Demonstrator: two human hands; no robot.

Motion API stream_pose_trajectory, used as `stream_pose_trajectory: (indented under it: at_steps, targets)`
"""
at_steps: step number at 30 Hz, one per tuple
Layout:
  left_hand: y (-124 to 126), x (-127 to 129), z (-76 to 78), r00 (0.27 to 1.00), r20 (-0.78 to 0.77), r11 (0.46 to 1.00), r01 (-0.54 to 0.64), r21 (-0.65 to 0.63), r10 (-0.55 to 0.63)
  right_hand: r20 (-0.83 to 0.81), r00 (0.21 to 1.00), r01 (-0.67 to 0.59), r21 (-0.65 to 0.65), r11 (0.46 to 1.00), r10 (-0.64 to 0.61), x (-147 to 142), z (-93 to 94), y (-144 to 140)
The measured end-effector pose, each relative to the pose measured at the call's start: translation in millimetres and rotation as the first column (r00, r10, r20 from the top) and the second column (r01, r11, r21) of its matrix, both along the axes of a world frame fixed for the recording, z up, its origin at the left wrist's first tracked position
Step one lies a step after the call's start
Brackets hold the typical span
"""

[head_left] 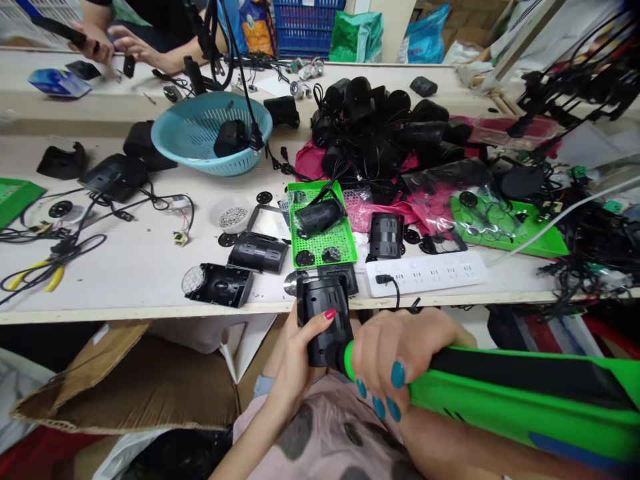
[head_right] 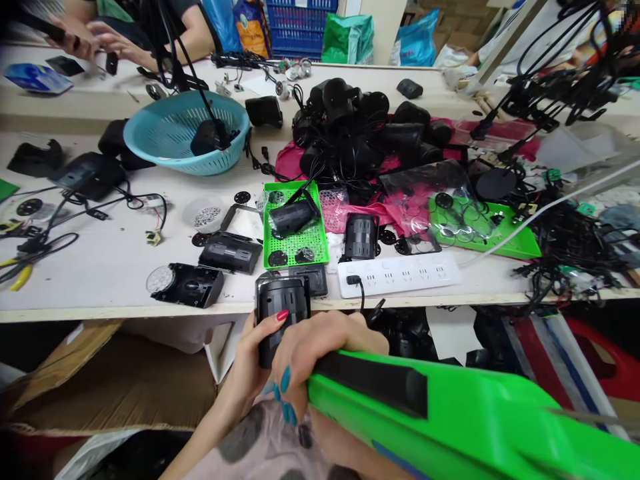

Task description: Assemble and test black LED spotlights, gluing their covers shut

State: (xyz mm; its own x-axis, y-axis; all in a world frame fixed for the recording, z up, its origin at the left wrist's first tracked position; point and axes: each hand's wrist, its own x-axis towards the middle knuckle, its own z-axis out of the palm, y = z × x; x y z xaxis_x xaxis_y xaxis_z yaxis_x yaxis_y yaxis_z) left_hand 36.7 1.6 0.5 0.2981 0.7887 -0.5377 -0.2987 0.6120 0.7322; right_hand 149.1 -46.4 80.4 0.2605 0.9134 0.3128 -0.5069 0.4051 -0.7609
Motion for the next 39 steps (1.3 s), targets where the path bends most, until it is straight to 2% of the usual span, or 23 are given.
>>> stream_pose_trajectory:
  at_steps: [4,7,10,13,15,18,20,23,25,26,28,30,32,35,37,39]
  targets:
    - [2,-2,-5.7,0.999,-0.026,1.000,-0.023,0.011,0.024,0.015,0.998,0.059,0.017,0.998,-0.059,8,3.7,-4]
    - [10,-5,-8.2,0.999,0.035,0.998,-0.013,-0.061,0.015,0.108,0.986,0.120,0.059,0.991,-0.126,25,8.5,-9]
    - [17,-7,-5.2,0.996,0.082,0.993,-0.036,-0.112,0.045,0.167,0.952,0.257,0.032,0.966,-0.258,36,9.9,-11]
    - [18,-6,0.2,0.994,0.087,0.991,-0.053,-0.127,0.065,0.140,0.938,0.320,-0.005,0.947,-0.316,33,3.5,-7]
    - [15,-6,3.4,0.994,0.081,0.986,-0.059,-0.153,0.072,0.104,0.954,0.283,0.006,0.959,-0.282,29,-5.1,-2]
    - [10,-6,4.3,0.990,-0.007,0.977,-0.143,-0.160,0.144,0.069,0.991,0.106,0.088,0.990,-0.112,27,-22.2,9]
    - [11,-8,-0.4,0.982,-0.075,0.972,-0.183,-0.146,0.173,0.054,0.998,0.004,0.154,0.988,-0.013,30,-33.0,17]
    - [27,-8,-14.0,0.993,-0.107,0.995,-0.064,-0.077,0.056,0.044,0.993,-0.116,0.211,0.970,0.109,40,-38.6,30]
    - [43,-6,-22.3,0.995,-0.100,0.999,0.024,-0.022,-0.027,0.073,0.985,-0.165,0.199,0.966,0.154,45,-32.5,36]
    - [51,-4,-25.2,0.994,-0.094,0.998,0.055,-0.007,-0.056,0.078,0.990,-0.129,0.171,0.977,0.117,46,-27.1,37]
    - [63,-1,-28.9,0.991,-0.090,0.995,0.097,0.000,-0.096,0.055,0.996,0.058,0.099,0.993,-0.064,48,-14.7,38]
    - [68,-1,-31.6,0.989,-0.100,0.994,0.106,-0.013,-0.106,0.024,0.966,0.255,0.052,0.966,-0.256,53,-4.4,38]
    - [64,-3,-33.8,0.991,-0.088,0.993,0.095,-0.067,-0.101,0.053,0.930,0.363,0.014,0.932,-0.363,66,-1.2,38]
    - [49,-11,-31.6,0.994,-0.042,0.981,0.087,-0.175,-0.096,0.291,0.848,0.486,-0.095,0.869,-0.442,91,-15.7,33]
    - [39,-16,-24.1,0.995,0.009,0.966,0.102,-0.238,-0.103,0.441,0.769,0.564,-0.128,0.816,-0.462,105,-36.9,24]
    - [33,-18,-12.9,0.985,0.130,0.932,0.147,-0.330,-0.110,0.504,0.678,0.662,-0.102,0.743,-0.535,115,-62.9,12]
